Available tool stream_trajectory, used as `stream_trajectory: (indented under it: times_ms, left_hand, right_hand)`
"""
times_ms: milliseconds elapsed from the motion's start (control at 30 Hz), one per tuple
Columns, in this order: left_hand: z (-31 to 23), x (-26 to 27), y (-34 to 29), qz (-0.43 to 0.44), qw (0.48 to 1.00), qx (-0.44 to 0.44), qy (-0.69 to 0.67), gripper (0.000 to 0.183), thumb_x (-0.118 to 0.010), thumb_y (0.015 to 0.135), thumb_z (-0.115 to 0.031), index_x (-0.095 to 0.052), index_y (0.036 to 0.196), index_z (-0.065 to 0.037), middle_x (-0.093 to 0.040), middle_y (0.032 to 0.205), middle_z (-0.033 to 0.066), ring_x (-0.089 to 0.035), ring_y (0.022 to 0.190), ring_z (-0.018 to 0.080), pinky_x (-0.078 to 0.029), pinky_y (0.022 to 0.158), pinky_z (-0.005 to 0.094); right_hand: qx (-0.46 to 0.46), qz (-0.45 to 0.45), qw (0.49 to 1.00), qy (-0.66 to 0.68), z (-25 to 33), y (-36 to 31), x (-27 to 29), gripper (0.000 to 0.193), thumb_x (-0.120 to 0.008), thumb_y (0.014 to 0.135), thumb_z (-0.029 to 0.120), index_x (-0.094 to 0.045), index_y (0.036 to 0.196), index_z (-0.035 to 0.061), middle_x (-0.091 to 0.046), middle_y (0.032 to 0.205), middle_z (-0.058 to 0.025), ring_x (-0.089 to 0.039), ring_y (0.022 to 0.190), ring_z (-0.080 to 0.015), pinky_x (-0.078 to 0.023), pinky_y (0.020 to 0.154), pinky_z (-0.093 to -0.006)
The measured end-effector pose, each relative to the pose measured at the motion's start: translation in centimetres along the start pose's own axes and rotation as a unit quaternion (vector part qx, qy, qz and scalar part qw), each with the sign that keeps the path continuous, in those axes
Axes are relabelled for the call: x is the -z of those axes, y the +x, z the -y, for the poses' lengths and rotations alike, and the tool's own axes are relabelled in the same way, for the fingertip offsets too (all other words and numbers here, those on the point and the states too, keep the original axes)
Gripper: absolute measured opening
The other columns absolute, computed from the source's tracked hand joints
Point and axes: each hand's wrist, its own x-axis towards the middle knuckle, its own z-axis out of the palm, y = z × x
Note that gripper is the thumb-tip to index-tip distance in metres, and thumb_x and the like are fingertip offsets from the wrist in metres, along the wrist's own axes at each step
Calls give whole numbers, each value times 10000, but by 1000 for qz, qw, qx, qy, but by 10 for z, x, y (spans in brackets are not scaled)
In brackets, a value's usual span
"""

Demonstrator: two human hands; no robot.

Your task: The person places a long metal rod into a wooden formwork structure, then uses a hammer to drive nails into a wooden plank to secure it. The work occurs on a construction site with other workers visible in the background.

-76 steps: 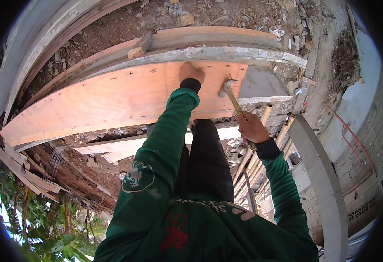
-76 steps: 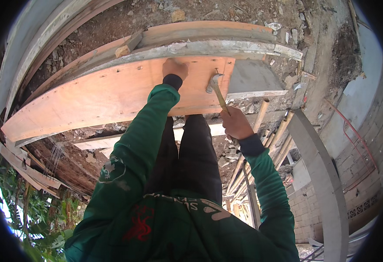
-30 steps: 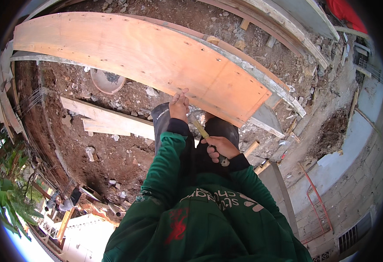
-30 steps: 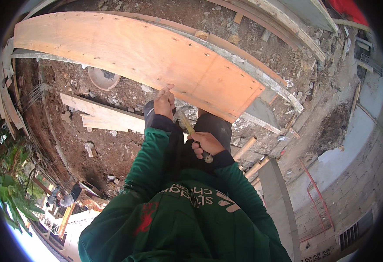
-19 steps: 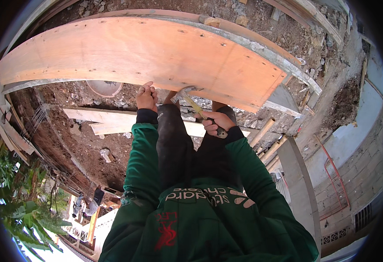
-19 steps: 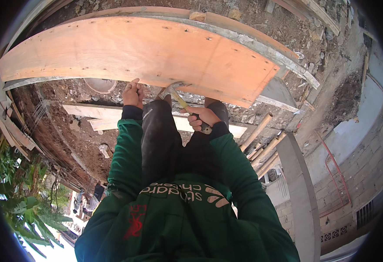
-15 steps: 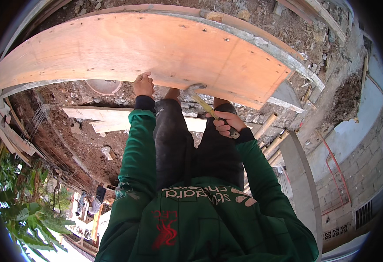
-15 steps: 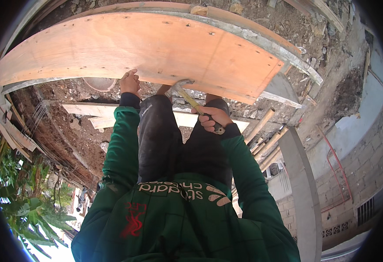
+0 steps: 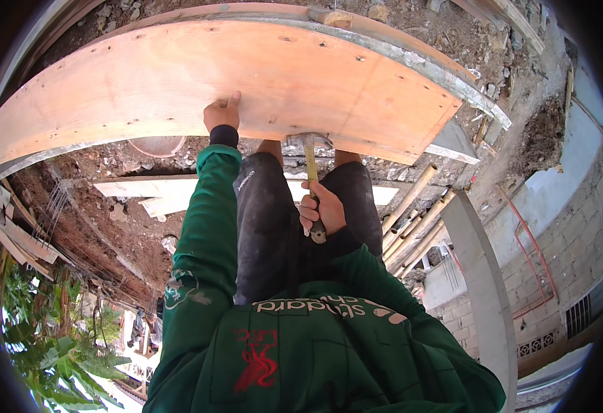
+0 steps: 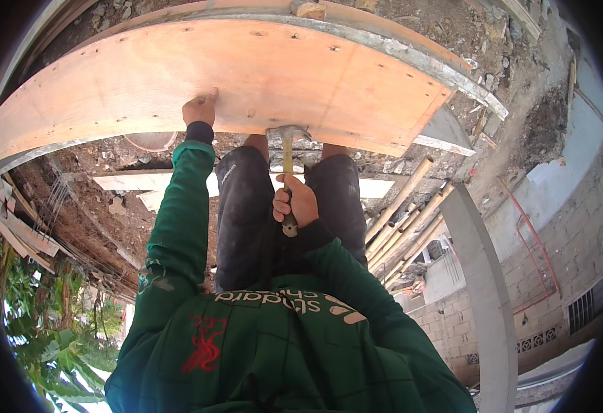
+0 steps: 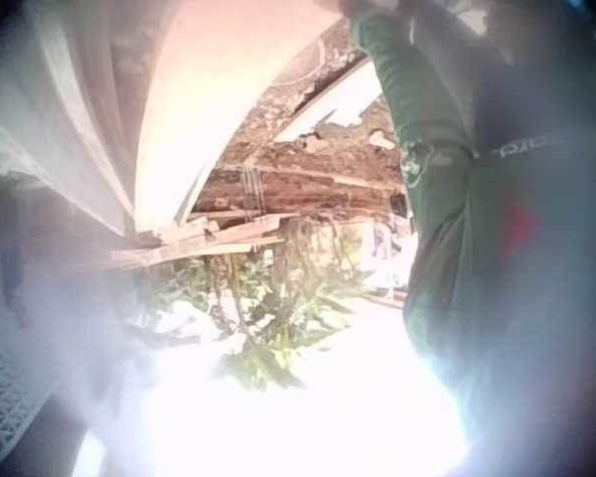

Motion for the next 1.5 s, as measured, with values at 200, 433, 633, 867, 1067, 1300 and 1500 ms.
stream_trajectory:
  times_ms: [200, 433, 633, 867, 1067, 1300, 1500]
  left_hand:
    - [6, 1, 5, 18, 1000, -3, 18, 499, -758, 751, -478, -718, 756, 19, -682, 723, 196, -677, 729, 331, -526, 730, 402]
    - [-2, 0, 13, 40, 999, 7, 34, 508, -780, 722, -489, -711, 720, 14, -681, 727, 203, -677, 723, 331, -529, 730, 403]
    - [-2, 9, 6, 86, 996, 7, 9, 512, -710, 791, -502, -714, 735, 7, -668, 717, 216, -667, 722, 344, -514, 703, 427]
    - [-30, -10, -61, 341, 930, -54, -125, 663, -569, 858, -624, -716, 713, 6, -522, 536, 76, -519, 558, 169, -451, 587, 324]
    - [-42, 11, -106, 337, 913, -179, -146, 334, -598, 880, -303, -682, 732, -15, -632, 663, 139, -599, 617, 245, -466, 633, 364]
    - [-9, 43, -125, 151, 828, -45, -537, 390, -457, 992, -361, -549, 773, -52, -571, 668, 43, -547, 559, 175, -415, 517, 330]
    - [103, 102, -69, 2, 613, 260, -746, 381, -396, 1014, -376, -491, 767, -103, -485, 607, 10, -460, 467, 125, -316, 391, 239]
  right_hand:
    - [-30, -49, 998, -22, 10, -3, -19, 302, -407, 1020, 361, -445, 1082, 68, -355, 646, 36, -352, 458, -71, -360, 406, -270]
    - [63, -103, 989, 88, -44, 14, -68, 222, -423, 1002, 315, -427, 961, 97, -330, 603, 17, -357, 434, -113, -360, 408, -306]
    - [72, -73, 995, -19, -41, 6, -53, 235, -415, 1009, 313, -423, 909, 100, -359, 583, 5, -374, 406, -116, -361, 368, -313]
    - [11, -70, 940, -334, -23, -63, -69, 249, -412, 1007, 294, -438, 891, 75, -381, 568, -6, -371, 375, -107, -367, 346, -280]
    - [-25, -64, 888, -454, -32, -82, -83, 246, -428, 995, 287, -440, 877, 71, -370, 550, -10, -381, 374, -125, -366, 349, -303]
    - [-56, -78, 832, -546, -25, -82, -88, 217, -451, 964, 275, -440, 867, 81, -380, 537, -20, -394, 379, -141, -373, 357, -321]
    - [-17, -134, 792, -595, -4, -116, -68, 195, -474, 932, 260, -444, 867, 79, -376, 521, -27, -386, 374, -150, -367, 358, -332]
